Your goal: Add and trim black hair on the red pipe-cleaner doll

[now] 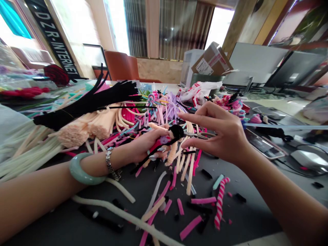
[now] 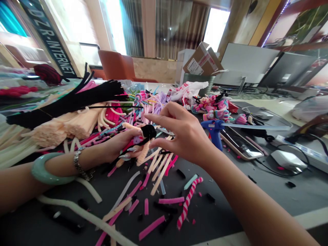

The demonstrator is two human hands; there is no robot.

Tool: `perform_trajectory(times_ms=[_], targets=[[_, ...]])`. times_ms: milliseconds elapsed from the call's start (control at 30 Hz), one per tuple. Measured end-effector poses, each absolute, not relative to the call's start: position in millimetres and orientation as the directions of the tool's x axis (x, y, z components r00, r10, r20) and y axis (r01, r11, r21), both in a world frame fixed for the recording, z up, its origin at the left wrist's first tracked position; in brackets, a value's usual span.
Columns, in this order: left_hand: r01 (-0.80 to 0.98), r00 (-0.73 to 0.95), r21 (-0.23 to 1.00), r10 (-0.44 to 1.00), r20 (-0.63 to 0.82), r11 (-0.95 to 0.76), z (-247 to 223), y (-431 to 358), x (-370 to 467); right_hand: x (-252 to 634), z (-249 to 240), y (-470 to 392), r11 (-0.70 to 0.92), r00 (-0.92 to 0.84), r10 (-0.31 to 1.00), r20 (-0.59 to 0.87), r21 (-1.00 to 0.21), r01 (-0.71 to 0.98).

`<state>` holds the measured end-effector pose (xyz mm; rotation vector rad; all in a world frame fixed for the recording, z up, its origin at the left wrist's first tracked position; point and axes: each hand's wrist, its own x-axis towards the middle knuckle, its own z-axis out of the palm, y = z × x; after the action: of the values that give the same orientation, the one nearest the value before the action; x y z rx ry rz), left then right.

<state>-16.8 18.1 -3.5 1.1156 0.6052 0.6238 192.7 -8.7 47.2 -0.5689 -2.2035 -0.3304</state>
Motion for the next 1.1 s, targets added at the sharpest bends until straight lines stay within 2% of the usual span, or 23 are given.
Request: perform_trajectory(times_ms=[367, 600, 900, 1100], targets=[[-0.143, 0.674, 0.94, 0.727, -0.136, 0.309, -1, 17, -16, 191, 53, -14, 0.874, -0.471, 0.338, 0.815, -0.086, 0.479], [-0.142, 0.692, 0.944, 0.712, -0.121, 0.299, -3, 19, -17, 192, 53, -13, 0.894, -0.484, 0.338, 0.807, -0.113, 0.434], [-0.123, 0.689, 0.947, 0.712, -0.133, 0.296, -4, 19, -18, 189, 58, -16, 0.861, -0.585, 0.407, 0.702, -0.081, 0.502], [-0.131, 0.69, 0.949, 0.714, -0.121, 0.288, -3, 18, -18, 191, 58, -15, 0.858, -0.579, 0.425, 0.696, -0.106, 0.502]])
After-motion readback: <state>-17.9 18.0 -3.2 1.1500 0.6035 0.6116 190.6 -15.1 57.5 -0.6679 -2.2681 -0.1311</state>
